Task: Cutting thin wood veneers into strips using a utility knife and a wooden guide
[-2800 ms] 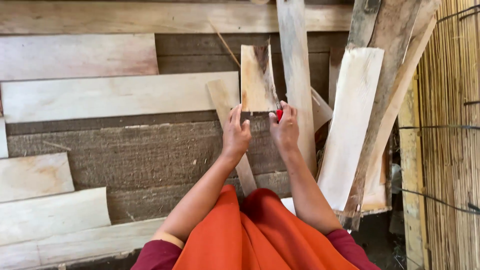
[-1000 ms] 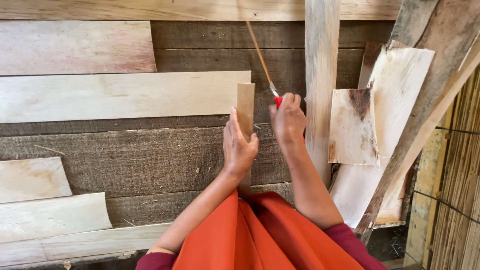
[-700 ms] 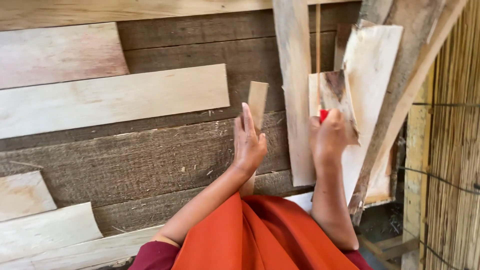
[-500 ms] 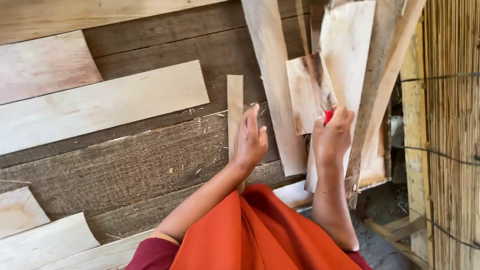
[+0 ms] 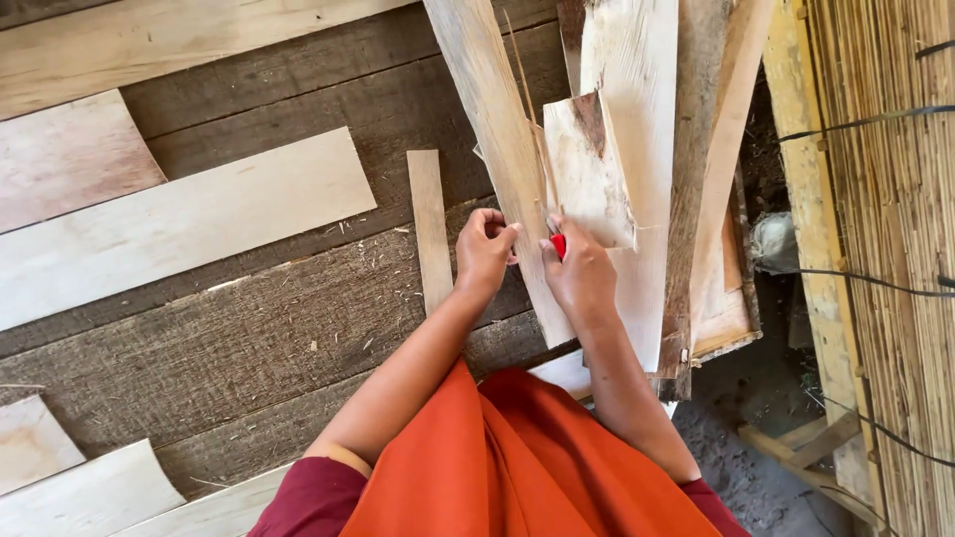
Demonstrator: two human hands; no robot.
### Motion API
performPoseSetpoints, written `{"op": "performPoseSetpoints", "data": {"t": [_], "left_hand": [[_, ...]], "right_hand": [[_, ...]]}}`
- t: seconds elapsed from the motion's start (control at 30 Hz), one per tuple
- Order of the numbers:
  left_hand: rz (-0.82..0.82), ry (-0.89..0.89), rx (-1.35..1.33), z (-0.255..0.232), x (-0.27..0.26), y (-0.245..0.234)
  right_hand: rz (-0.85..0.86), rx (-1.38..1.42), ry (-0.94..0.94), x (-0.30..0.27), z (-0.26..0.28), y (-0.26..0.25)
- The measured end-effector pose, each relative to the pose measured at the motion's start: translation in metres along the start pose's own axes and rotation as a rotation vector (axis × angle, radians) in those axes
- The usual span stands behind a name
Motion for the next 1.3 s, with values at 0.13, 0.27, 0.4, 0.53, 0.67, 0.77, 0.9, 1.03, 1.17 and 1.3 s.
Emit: {"op": "performPoseSetpoints", "data": {"t": [0.13,0.27,0.4,0.53,0.67,0.77,0.9,1.03,1.17,1.3], "left_hand": [[0.065,0.120,0.128,-0.029,-0.027,0.000],[0.065,0.134,-0.031,-0.047,-0.054,-0.004],[0.050,0.219,-0.159,-0.071,-0.078,-0.013],[0.082,0.227,-0.222,-0.076,-0.090,-0.017],[0.107,0.242,-0.197,-0.079,-0.106,-0.024],[0.084,0.264,-0.139,-0.078,-0.114,-0.034],[0.040,0.398,-0.081,-0.087,-0.116,-0.052],[0.012,0.493,-0.022,-0.115,-0.125,-0.071],[-0.014,0.513,-0.116,-0.112,-0.118,-0.088],[0.049,0.480,-0.288,-0.101,-0.101,-0.102]], "right_hand": [[-0.110,0.143,-0.095,0.005,-0.007,-0.007],[-0.179,0.257,-0.154,0.007,-0.002,-0.013],[0.016,0.366,0.075,0.008,0.003,-0.015],[0.096,0.665,0.071,0.009,0.016,-0.018],[0.060,0.765,0.073,0.015,0.006,-0.008],[0.031,0.743,0.071,0.008,0.009,-0.013],[0.135,0.908,0.052,-0.010,0.040,-0.041],[0.194,0.959,0.021,-0.020,0.043,-0.034],[0.034,0.608,-0.071,-0.026,0.043,-0.047],[-0.313,0.325,-0.358,-0.031,0.045,-0.057]]}}
Point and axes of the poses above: each hand's wrist, its own x-axis towards the middle knuckle, its own y-axis out of the palm, z = x × y, the point moved 6 cm from there along x, towards the middle knuckle, and after that the axes turned 7 degrees about -z, right-handed, at the moved point
